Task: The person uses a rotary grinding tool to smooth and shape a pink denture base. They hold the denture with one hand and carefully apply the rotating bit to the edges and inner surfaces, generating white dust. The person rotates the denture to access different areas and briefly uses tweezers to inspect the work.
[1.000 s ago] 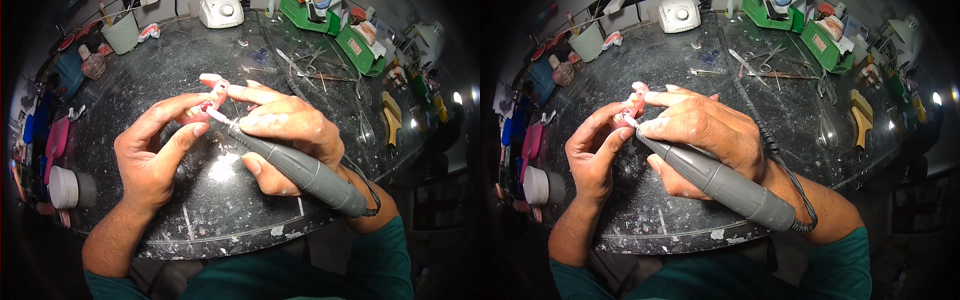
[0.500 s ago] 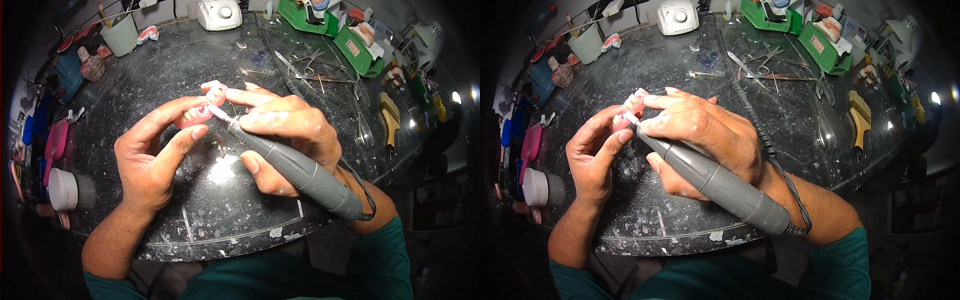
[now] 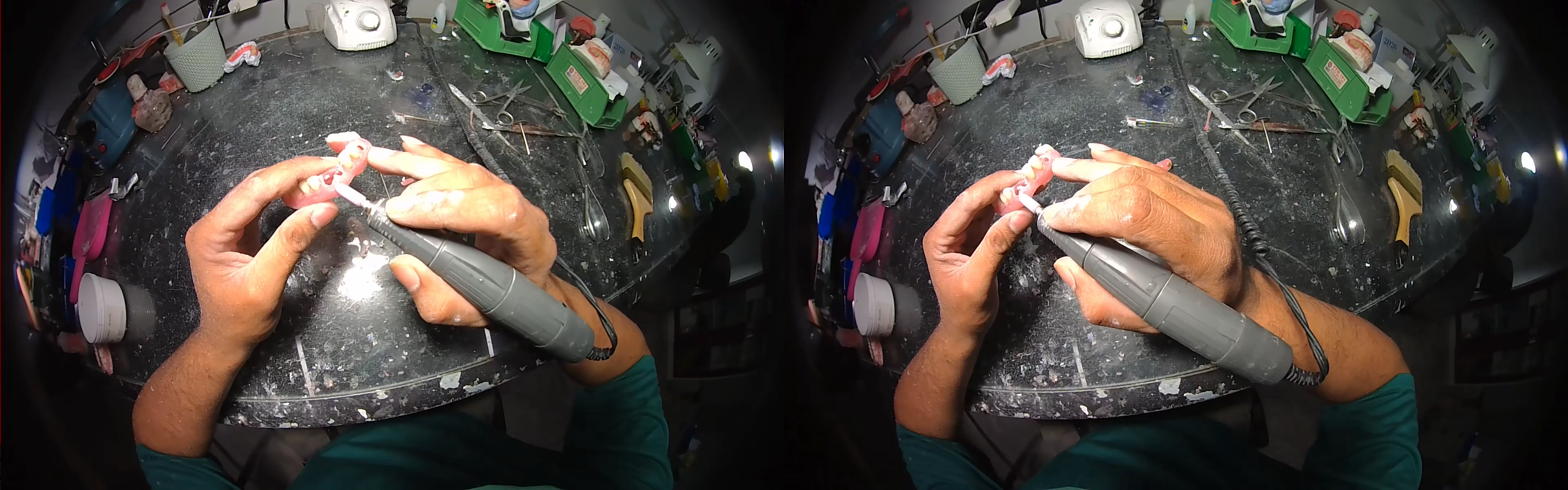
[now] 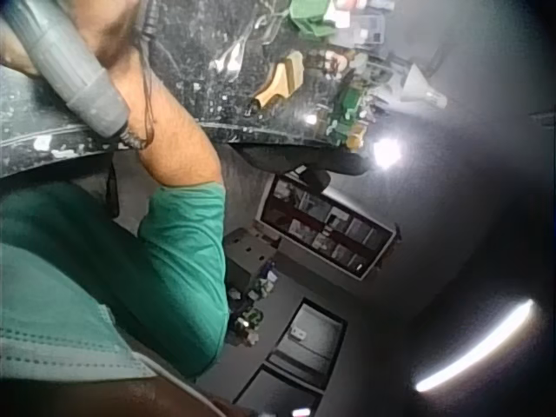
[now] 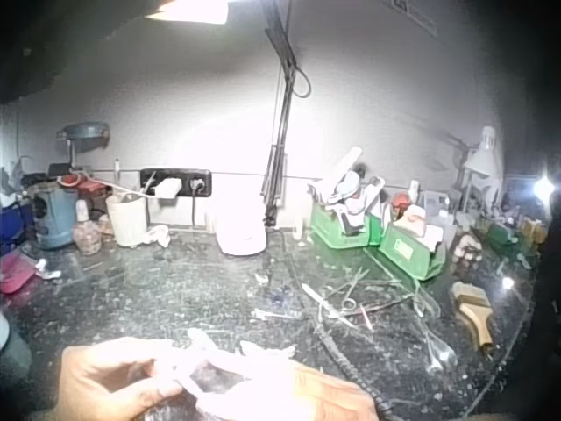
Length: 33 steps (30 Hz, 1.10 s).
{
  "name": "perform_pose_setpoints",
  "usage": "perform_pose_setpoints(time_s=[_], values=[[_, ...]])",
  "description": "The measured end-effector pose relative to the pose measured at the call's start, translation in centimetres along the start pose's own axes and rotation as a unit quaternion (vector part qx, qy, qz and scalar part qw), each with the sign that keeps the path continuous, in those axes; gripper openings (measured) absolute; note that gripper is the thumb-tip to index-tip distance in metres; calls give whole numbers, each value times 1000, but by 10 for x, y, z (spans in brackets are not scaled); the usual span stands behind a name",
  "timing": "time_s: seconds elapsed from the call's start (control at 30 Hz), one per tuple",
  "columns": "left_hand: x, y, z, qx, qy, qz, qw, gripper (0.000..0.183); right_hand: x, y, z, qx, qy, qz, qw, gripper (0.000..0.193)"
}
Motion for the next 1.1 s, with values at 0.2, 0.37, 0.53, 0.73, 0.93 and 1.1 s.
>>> perform_pose_setpoints(time_s=[0.2, 0.37, 0.53, 0.73, 0.93, 1.1], values=[[0, -1, -1, 30, 1, 15, 999, 31, 1, 1, -1, 3, 5, 11, 1000, 44], [0, -1, -3, 58, 8, 17, 998, 30, 0, 2, -3, 7, 4, 2, 1000, 43], [0, 0, -3, 69, 15, 15, 997, 30, 0, 1, -3, -10, 7, 6, 1000, 43], [2, -1, -5, 91, 53, 16, 994, 29, -1, 2, -3, -15, 11, 6, 1000, 42], [2, -3, -6, 130, 78, 16, 988, 28, -1, 2, -2, -19, 5, 6, 1000, 43], [1, -2, -4, 93, 46, -4, 995, 29, 0, 1, -1, -26, 0, 10, 1000, 44]])
Point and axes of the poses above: each hand's wrist, its own x-axis towards the middle knuckle, its own y-axis out of the palm, z = x × y, the point moved 6 cm from there along x, towards the middle knuckle, and after that the axes turned 7 degrees about -x, right-handed, at the moved point
